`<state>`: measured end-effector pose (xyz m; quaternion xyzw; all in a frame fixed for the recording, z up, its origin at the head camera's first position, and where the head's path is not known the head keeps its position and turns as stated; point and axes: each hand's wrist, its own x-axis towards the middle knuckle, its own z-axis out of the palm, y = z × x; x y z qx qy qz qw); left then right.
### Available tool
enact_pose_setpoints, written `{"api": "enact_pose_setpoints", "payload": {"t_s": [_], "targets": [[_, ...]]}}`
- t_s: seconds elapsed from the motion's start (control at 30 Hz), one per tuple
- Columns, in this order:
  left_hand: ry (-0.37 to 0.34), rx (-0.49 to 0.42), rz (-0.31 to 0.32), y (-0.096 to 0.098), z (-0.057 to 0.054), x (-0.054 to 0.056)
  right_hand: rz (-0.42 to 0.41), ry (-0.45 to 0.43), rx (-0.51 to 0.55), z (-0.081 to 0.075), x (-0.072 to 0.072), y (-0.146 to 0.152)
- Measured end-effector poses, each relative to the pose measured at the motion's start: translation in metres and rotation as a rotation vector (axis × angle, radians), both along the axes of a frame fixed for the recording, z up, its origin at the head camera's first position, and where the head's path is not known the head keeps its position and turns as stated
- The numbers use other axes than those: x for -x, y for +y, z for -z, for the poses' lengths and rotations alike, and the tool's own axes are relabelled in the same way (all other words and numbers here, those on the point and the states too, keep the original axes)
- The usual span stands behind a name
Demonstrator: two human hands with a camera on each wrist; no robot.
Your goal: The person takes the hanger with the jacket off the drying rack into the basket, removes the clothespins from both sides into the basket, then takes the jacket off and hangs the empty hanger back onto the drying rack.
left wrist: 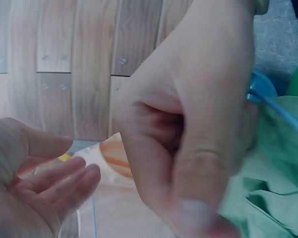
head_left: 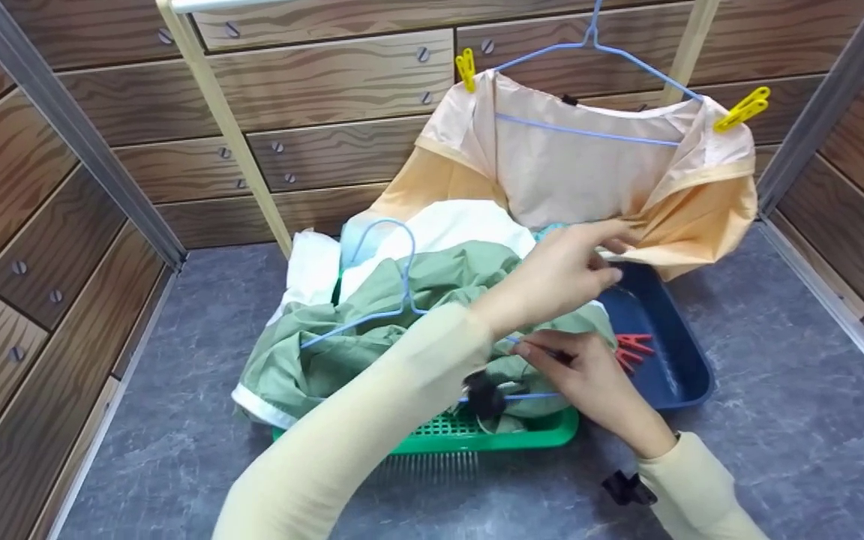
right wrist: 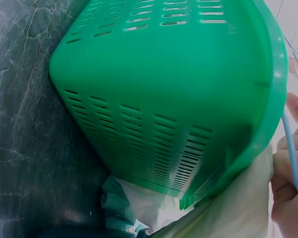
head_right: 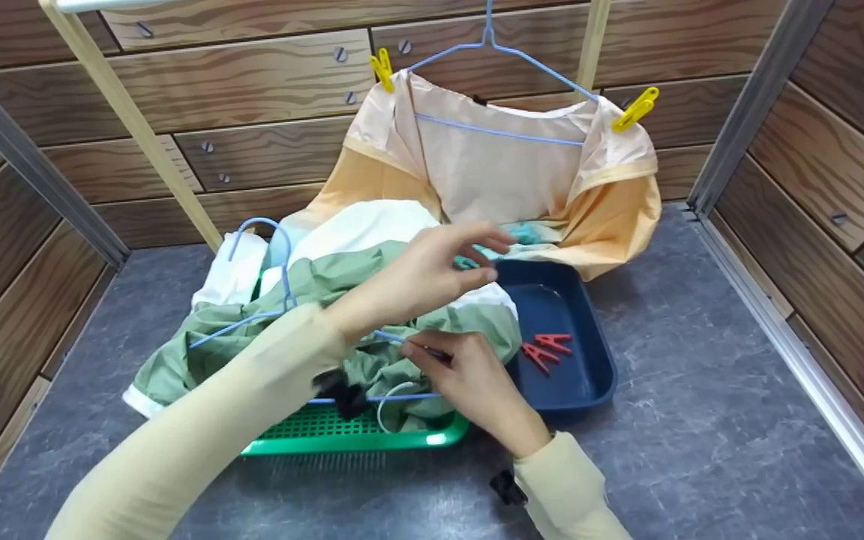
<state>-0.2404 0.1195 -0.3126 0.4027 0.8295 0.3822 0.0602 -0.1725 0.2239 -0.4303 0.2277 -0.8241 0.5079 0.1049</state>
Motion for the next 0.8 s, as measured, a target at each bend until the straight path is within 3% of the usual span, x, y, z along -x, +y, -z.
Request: {"api": "enact_pose_setpoints", "payload": {"t_s": [0.17,0.33,0.6,0.8], "targets": [[0.06,-0.067,-0.01,-0.035,0.013,-0.013,-0.005,0.11,0.004,0.004,0.003,0.0],[0.176,-0.142,-0.044,-0.066,0.028,-0.029,-0.007,0.17,-0.006,0.009,0.007,0.003],[0.335,-0.222,-0.063,-0.101,0.059,-0.039,-0.042,0.14,0.02,-0.002,0.002,-0.003],[0.403,-0.447,-0.097,-0.125,0.074,-0.054,-0.039,0.093,0.014,-0.01,-0.001,-0.007]]}}
